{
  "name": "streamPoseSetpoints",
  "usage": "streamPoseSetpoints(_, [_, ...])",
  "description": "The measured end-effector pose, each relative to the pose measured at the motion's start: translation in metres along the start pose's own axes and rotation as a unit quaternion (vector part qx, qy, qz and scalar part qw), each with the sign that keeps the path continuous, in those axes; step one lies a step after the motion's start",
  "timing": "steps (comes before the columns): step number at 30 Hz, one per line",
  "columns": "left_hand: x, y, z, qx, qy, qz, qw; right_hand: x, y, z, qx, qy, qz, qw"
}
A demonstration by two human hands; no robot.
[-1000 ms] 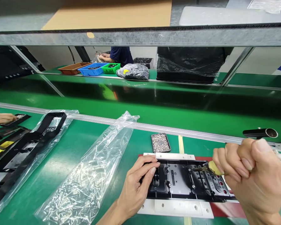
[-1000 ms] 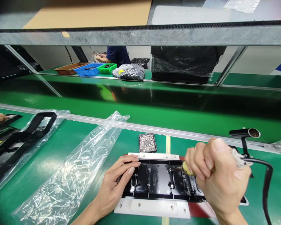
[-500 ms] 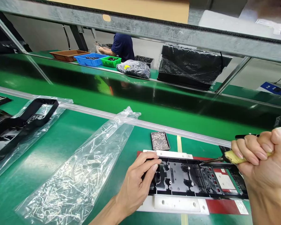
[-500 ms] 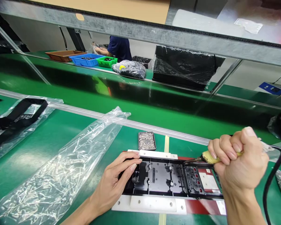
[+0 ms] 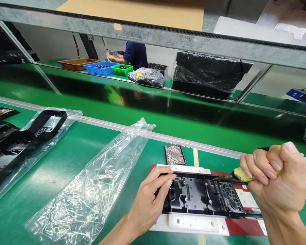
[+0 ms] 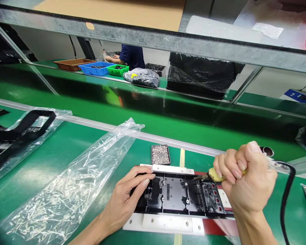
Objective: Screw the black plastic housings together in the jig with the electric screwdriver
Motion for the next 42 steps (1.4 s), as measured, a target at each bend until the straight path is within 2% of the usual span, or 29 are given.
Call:
streamPoseSetpoints(3, [0.000, 0.000, -0.001, -0.001, 0.003, 0.002, 1.000, -0.002, 0.006, -0.009, -0.009, 0.004, 0.012, 1.000])
streamPoseSetpoints(11, [-0.004, 0.000, -0.002, -0.005, -0.004, 0.002, 1.000, -0.003, 0.026, -0.025, -0.078, 0.002, 0.047, 0.996])
streamPoseSetpoints(25, [-0.004, 0.000, -0.004, -0.014, -0.017, -0.010, 1.000, 0.000, 0.028, -0.030, -0.119, -0.003, 0.034, 0.992])
streamPoseSetpoints(32, [0.000, 0.000, 0.001, -0.009, 0.002, -0.014, 1.000, 0.005, 0.028, -0.033, -0.118, 0.003, 0.023, 0.993])
streamPoseSetpoints(42, [0.006, -0.002, 0.001, -0.018, -0.003, -0.002, 1.000, 0.011, 0.034, -0.032, -0.118, 0.016, 0.019, 0.993])
Point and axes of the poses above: each hand's wrist, its own z-axis towards the middle knuckle, its own y-axis out of the palm, x = y × z, the point moved 4 cm from there along z, towards the middle knuckle, and after that the axes turned 8 degrees about -z, right-handed, at the moved point
